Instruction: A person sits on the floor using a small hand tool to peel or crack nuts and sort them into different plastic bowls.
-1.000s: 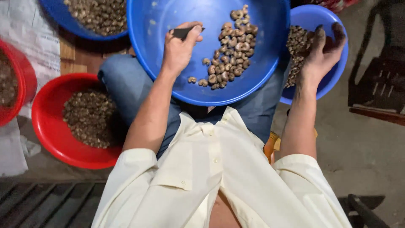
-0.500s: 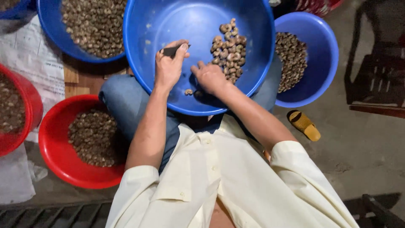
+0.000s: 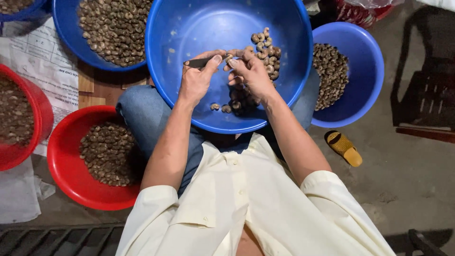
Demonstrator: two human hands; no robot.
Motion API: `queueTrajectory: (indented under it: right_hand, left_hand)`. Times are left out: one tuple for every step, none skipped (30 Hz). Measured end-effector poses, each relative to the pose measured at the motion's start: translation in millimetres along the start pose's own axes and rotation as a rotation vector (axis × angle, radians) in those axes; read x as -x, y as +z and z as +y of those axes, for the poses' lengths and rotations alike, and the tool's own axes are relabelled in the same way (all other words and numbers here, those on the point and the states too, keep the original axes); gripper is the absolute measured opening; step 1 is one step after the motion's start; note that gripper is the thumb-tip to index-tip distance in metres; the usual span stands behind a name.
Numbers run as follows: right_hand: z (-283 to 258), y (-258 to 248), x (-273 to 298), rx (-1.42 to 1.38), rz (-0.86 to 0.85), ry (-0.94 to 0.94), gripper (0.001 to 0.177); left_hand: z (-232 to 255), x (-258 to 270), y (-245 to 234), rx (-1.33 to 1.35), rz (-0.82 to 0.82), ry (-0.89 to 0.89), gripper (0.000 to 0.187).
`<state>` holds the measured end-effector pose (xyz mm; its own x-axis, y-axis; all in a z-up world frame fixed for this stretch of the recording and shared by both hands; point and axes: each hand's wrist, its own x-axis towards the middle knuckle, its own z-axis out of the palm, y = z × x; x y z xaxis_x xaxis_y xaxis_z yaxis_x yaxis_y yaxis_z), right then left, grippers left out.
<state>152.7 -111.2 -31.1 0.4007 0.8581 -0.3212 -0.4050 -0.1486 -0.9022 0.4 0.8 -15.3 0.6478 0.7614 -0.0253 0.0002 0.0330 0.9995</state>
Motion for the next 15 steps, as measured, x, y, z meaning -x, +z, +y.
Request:
queueTrajectory:
  right_hand:
    - [0, -1, 1, -0.020, 0.007, -0.021, 0.040]
    - [2, -2, -1, -0.023, 0.008, -0.022, 0.040]
    - [3, -3, -3, -0.040, -0.003, -0.030, 0.040]
    - [5, -4, -4, -0.057, -0.015, -0.038, 0.040]
    - [4, -3, -2, -0.059, -0.015, -0.038, 0.040]
    - [2, -1, 0, -0.061, -0.018, -0.039, 0.039]
    - [1, 0, 2, -0.063, -0.022, -0.039, 0.039]
    - [1, 0, 2, -0.064, -0.021, -0.037, 0.039]
    - [0, 0, 1, -0.066, -0.025, -0.036, 0.038]
    - [-1, 0, 0, -0.067, -0.030, -0.038, 0.037]
    - [3, -2, -1, -0.068, -0.029, -0.039, 0.037]
    - [6, -4, -2, -0.073, -0.028, -0.036, 0.036]
    - [10, -6, -3, -0.079, -0.027, -0.033, 0.035]
    - [9, -4, -2, -0.076, -0.023, -0.036, 0.035]
    - [8, -2, -2, -0.093, -0.019, -0.031, 0.036]
  left_hand:
    - [-1, 0, 1, 0.026, -0.024, 0.011, 0.028]
    - [-1, 0, 3, 0.024, -0.026, 0.011, 0.028]
    - [-1, 1, 4, 0.039, -0.024, 0.021, 0.025]
    - [-1, 2, 4, 0.054, -0.022, 0.031, 0.023]
    - [0, 1, 3, 0.052, -0.022, 0.031, 0.023]
    - [0, 0, 2, 0.048, -0.019, 0.049, 0.023]
    - [0, 0, 1, 0.045, -0.016, 0.067, 0.023]
    - [-1, 0, 2, 0.044, -0.016, 0.065, 0.023]
    - [-1, 1, 2, 0.039, -0.027, 0.071, 0.023]
    - [-2, 1, 2, 0.033, -0.038, 0.079, 0.024]
    - [-1, 1, 2, 0.032, -0.038, 0.080, 0.024]
    - [1, 1, 3, 0.029, -0.034, 0.095, 0.024]
    - [2, 1, 3, 0.026, -0.029, 0.110, 0.024]
    - [2, 1, 2, 0.030, -0.033, 0.111, 0.024]
    - [2, 1, 1, 0.024, -0.033, 0.109, 0.025]
